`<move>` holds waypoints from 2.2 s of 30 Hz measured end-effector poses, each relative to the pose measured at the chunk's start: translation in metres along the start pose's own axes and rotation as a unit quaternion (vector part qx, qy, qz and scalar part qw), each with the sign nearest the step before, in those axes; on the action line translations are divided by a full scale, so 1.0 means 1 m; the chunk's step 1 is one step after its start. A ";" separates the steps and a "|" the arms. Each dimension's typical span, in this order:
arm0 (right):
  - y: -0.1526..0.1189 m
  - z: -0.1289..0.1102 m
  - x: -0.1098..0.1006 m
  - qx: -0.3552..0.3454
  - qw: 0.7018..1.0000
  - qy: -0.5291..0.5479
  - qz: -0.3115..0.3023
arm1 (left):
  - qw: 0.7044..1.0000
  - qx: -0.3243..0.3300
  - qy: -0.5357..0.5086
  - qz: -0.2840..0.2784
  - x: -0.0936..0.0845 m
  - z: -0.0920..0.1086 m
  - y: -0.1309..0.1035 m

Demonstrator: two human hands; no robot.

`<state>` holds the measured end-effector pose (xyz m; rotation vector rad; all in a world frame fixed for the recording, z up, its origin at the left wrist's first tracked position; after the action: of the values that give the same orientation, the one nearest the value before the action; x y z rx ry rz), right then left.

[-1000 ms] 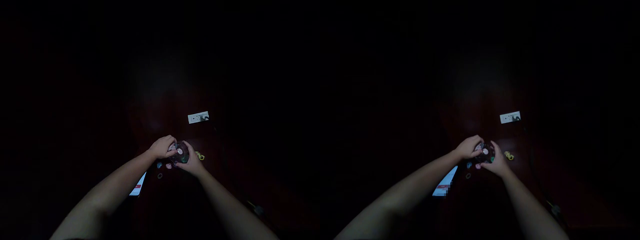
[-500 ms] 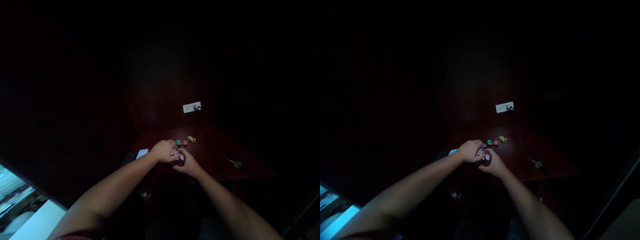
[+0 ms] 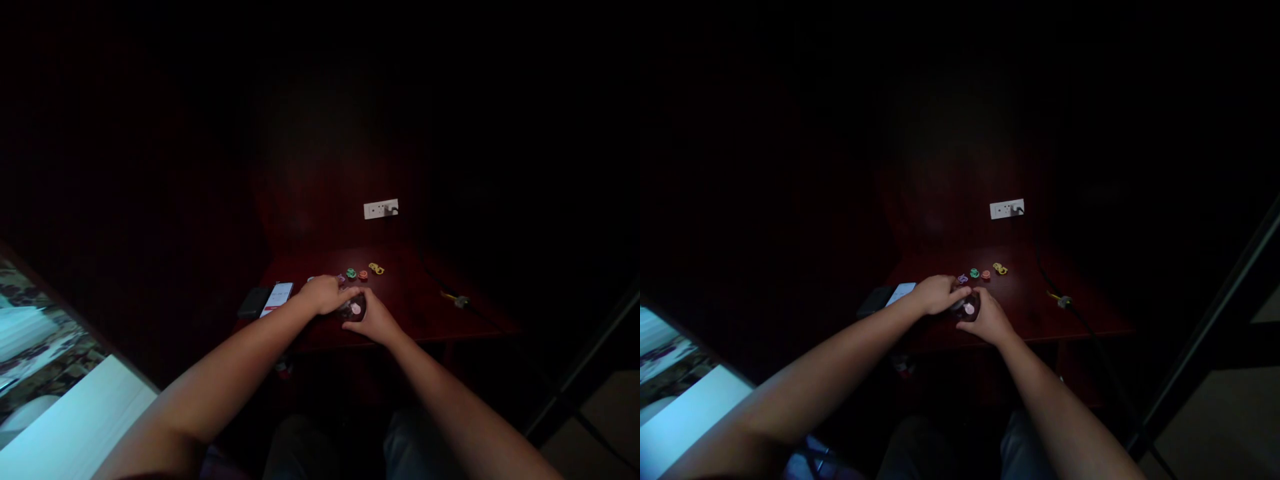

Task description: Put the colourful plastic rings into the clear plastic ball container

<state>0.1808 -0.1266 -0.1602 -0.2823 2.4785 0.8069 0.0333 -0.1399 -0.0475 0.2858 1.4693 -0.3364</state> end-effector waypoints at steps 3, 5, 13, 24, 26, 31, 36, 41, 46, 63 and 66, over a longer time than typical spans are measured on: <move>0.001 0.001 0.001 -0.007 1.000 0.014 -0.008 | 0.983 0.166 -0.084 -0.015 -0.003 -0.009 -0.008; 0.001 -0.001 0.000 -0.025 0.999 0.017 -0.016 | 0.973 0.209 -0.089 -0.033 -0.001 -0.015 -0.012; -0.003 -0.004 -0.001 -0.039 0.998 -0.039 -0.032 | 0.997 0.073 -0.034 -0.003 0.005 -0.016 -0.021; -0.004 -0.011 0.000 -0.040 0.996 -0.071 -0.025 | 0.998 -0.065 0.015 -0.009 0.005 -0.006 -0.023; -0.004 -0.010 -0.001 -0.044 0.997 -0.064 -0.021 | 0.999 0.031 -0.007 -0.004 0.001 -0.005 -0.028; -0.004 -0.009 -0.001 -0.057 0.996 -0.066 -0.028 | 0.992 0.127 -0.016 0.005 0.002 -0.011 -0.038; -0.004 -0.010 -0.001 -0.065 0.994 -0.074 -0.048 | 0.998 0.049 -0.006 0.031 0.005 -0.010 -0.039; -0.004 -0.011 0.000 -0.065 0.994 -0.078 -0.048 | 0.999 -0.016 0.013 0.044 0.009 -0.008 -0.042; -0.004 -0.013 0.000 -0.074 0.993 -0.074 -0.049 | 0.996 -0.068 0.022 0.051 0.011 -0.009 -0.039; -0.005 -0.015 -0.002 -0.079 0.994 -0.061 -0.046 | 0.992 0.123 0.027 0.031 0.006 -0.002 -0.043; -0.006 -0.014 -0.001 -0.074 0.994 -0.063 -0.050 | 0.995 0.078 0.013 0.061 0.006 -0.004 -0.043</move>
<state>0.1782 -0.1400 -0.1525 -0.3914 2.2718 0.9391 0.0131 -0.1786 -0.0526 0.5042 1.4465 -0.3500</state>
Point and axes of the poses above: each hand's wrist, its own y-axis towards the middle knuckle, its own x-axis out of the palm, z = x × y, the point moved 2 cm from there along y, towards the middle knuckle, and after that the axes turned 6 degrees about -z, right-handed, at the moved point
